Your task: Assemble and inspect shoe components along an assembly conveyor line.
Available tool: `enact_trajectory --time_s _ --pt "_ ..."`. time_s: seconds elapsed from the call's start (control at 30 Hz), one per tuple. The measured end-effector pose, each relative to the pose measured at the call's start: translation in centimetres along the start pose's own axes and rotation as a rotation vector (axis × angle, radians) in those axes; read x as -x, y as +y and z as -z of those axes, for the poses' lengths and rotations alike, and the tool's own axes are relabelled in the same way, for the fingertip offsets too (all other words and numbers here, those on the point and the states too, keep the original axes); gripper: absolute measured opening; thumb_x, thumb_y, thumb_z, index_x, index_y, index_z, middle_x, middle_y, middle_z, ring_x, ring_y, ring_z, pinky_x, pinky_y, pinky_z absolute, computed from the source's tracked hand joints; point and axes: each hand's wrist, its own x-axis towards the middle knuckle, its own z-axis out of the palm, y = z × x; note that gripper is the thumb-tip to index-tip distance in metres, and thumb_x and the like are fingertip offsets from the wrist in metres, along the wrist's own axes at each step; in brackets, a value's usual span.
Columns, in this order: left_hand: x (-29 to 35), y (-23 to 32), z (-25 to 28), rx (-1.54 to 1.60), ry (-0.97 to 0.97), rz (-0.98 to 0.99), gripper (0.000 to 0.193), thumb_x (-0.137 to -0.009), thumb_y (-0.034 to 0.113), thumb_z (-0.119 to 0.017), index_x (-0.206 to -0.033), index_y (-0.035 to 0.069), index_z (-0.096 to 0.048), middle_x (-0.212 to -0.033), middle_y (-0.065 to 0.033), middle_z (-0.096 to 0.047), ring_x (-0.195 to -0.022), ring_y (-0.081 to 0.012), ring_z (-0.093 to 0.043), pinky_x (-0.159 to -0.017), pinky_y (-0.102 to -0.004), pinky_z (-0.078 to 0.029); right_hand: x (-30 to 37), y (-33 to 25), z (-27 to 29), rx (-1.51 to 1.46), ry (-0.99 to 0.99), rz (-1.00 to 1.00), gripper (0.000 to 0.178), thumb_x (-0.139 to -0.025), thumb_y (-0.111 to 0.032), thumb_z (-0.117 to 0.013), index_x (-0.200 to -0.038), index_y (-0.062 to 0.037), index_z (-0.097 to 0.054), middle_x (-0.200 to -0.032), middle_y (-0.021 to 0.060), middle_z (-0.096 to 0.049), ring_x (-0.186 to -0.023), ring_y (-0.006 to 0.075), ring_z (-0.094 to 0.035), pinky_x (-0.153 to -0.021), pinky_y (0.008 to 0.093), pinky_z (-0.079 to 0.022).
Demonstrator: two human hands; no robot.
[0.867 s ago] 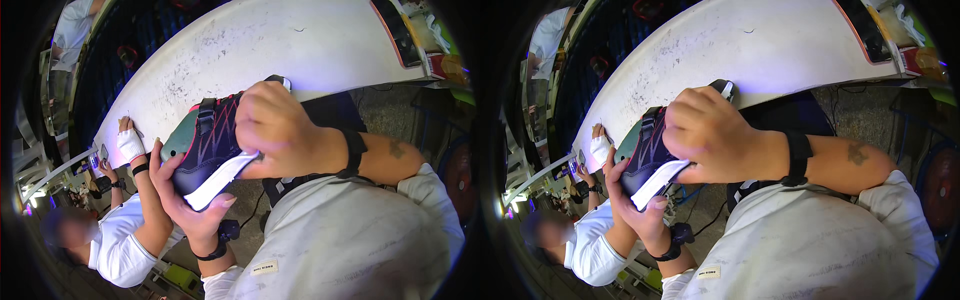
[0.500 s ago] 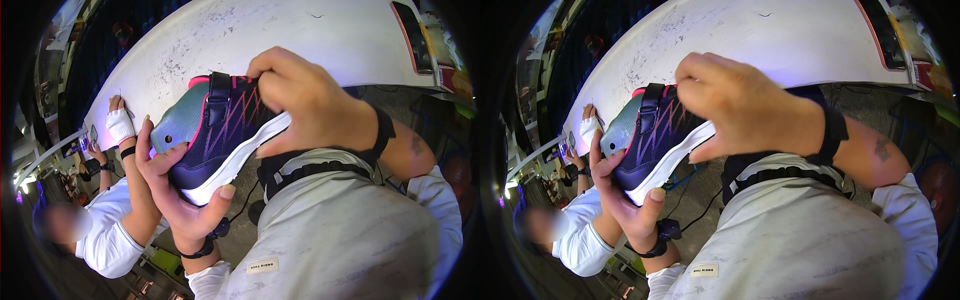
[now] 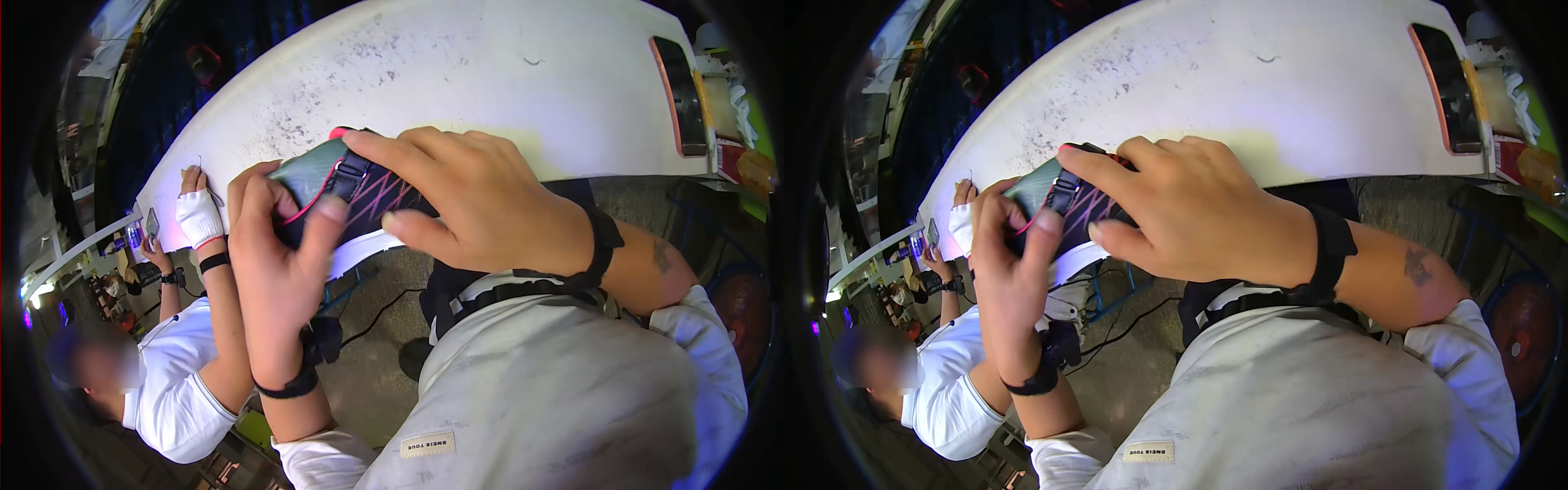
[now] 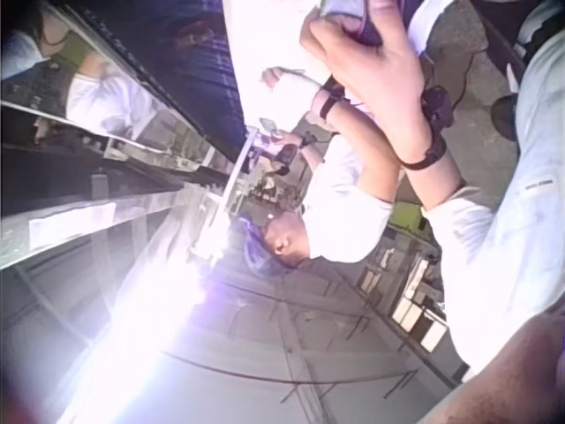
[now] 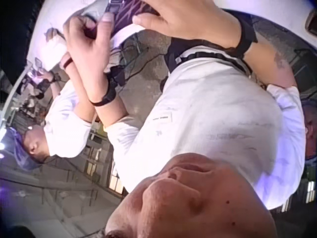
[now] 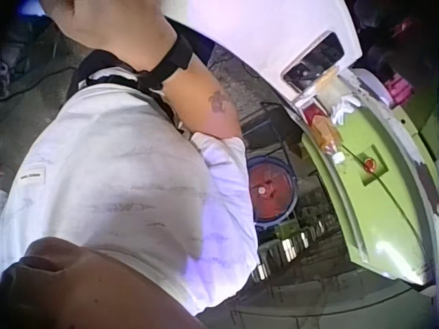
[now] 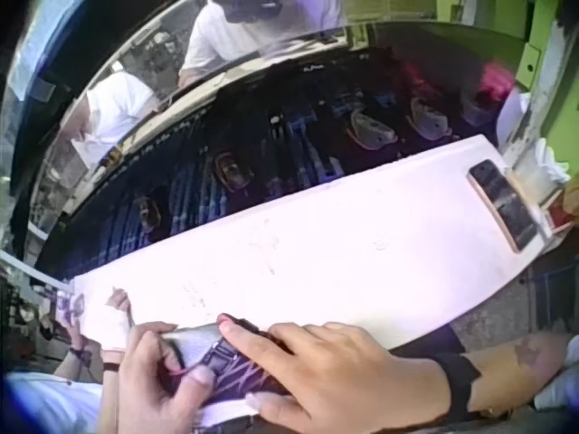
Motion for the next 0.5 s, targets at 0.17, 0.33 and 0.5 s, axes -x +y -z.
enact_trajectory --time_s 0.17,0.33,0.5 --pt "-0.3 -1.5 1.1 0.348 0.052 0.094 0.022 -0.098 0.018 -0.058 -0.099 -0.004 -0.059 -0.103 -0.0161 -0.066 -0.084 -0.0177 -0.056 -0.078 -0.0305 -0.048 0.3 1.4 2.0 -0.059 -0.132 0.110 0.093 -0.069 -0.029 -0.086 -0.150 -0.0133 -0.044 -0.120 0.0203 -0.062 -0.104 0.0391 -0.064 -0.089 0.0435 -0.053" --pt "-1.5 -2.2 -0.2 1.463 0.209 0.109 0.026 -0.097 0.028 -0.066 -0.106 0.006 -0.054 -0.126 -0.0147 -0.060 -0.096 -0.0148 -0.062 -0.071 -0.0254 -0.058 0.1 -0.7 9.5 -0.852 -0.231 -0.241 0.103 -0.072 -0.025 -0.091 -0.156 -0.0084 -0.033 -0.144 0.0164 -0.054 -0.132 0.0283 -0.054 -0.112 0.0398 -0.041" --pt "-3.5 -5.5 -8.3 0.341 0.385 -0.027 0.037 -0.082 0.022 -0.078 -0.104 0.001 -0.058 -0.120 -0.0240 -0.057 -0.114 -0.0406 -0.054 -0.097 -0.0493 -0.044 -11.6 -10.8 28.7 -0.631 0.411 0.093 0.061 -0.101 -0.032 -0.059 -0.152 -0.0053 -0.037 -0.132 0.0165 -0.061 -0.116 0.0288 -0.064 -0.103 0.0430 -0.050"
